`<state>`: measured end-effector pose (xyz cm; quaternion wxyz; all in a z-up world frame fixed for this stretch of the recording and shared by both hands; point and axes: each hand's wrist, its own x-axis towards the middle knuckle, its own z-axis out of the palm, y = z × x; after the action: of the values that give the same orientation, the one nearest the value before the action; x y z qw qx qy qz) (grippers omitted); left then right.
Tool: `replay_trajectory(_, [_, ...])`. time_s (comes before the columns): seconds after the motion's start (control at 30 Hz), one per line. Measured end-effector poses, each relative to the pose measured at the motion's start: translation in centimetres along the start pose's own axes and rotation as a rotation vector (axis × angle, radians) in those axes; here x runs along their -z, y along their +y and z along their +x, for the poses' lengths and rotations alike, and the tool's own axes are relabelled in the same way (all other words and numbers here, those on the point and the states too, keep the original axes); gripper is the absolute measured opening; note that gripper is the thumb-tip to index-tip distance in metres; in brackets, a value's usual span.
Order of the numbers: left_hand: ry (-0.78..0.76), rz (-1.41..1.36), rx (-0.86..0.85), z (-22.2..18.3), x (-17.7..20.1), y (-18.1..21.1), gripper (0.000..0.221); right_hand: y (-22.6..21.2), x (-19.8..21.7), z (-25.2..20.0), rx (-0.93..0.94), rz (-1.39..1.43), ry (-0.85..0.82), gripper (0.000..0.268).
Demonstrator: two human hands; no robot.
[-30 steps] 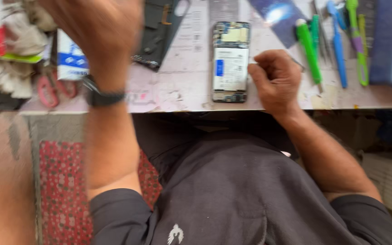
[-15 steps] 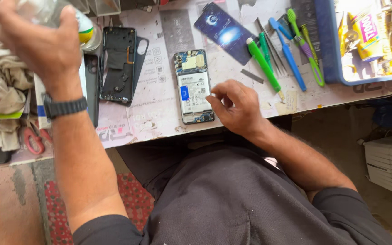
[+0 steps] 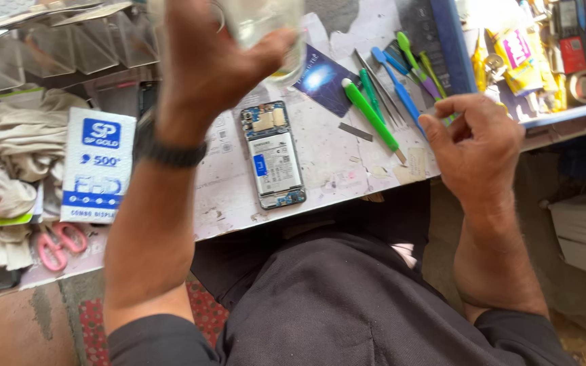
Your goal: The person cleans the internal components of a disassembled smartphone using a spray bottle and toothbrushes. They apply liquid to the battery and circuit areas, then scrub with a green toothbrush followed by a blue toothbrush.
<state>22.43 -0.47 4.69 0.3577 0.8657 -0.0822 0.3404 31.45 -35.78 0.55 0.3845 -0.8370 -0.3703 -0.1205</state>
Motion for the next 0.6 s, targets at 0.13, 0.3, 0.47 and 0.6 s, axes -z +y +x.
replay_trajectory(0.13, [-0.175,-0.362,-0.027,2.5,-5.2,-2.5,0.037,-0.2,2.3,0.8,-0.005,-0.011,0.028,0.020])
replay_trajectory(0.3, [-0.181,-0.216,-0.086,1.2,-7.9,-6.5,0.062,-0.4,3.9,1.4,-0.027,-0.081,0.034,0.025])
replay_trajectory(0.47, [-0.293,-0.328,-0.017,0.7,-7.9,-7.4,0.058,0.1,4.1,1.3,-0.035,-0.040,0.003,0.019])
replay_trajectory(0.6, [-0.301,-0.216,-0.142,1.3,-6.9,-6.3,0.060,-0.3,2.0,0.9,-0.086,-0.121,-0.133,0.016])
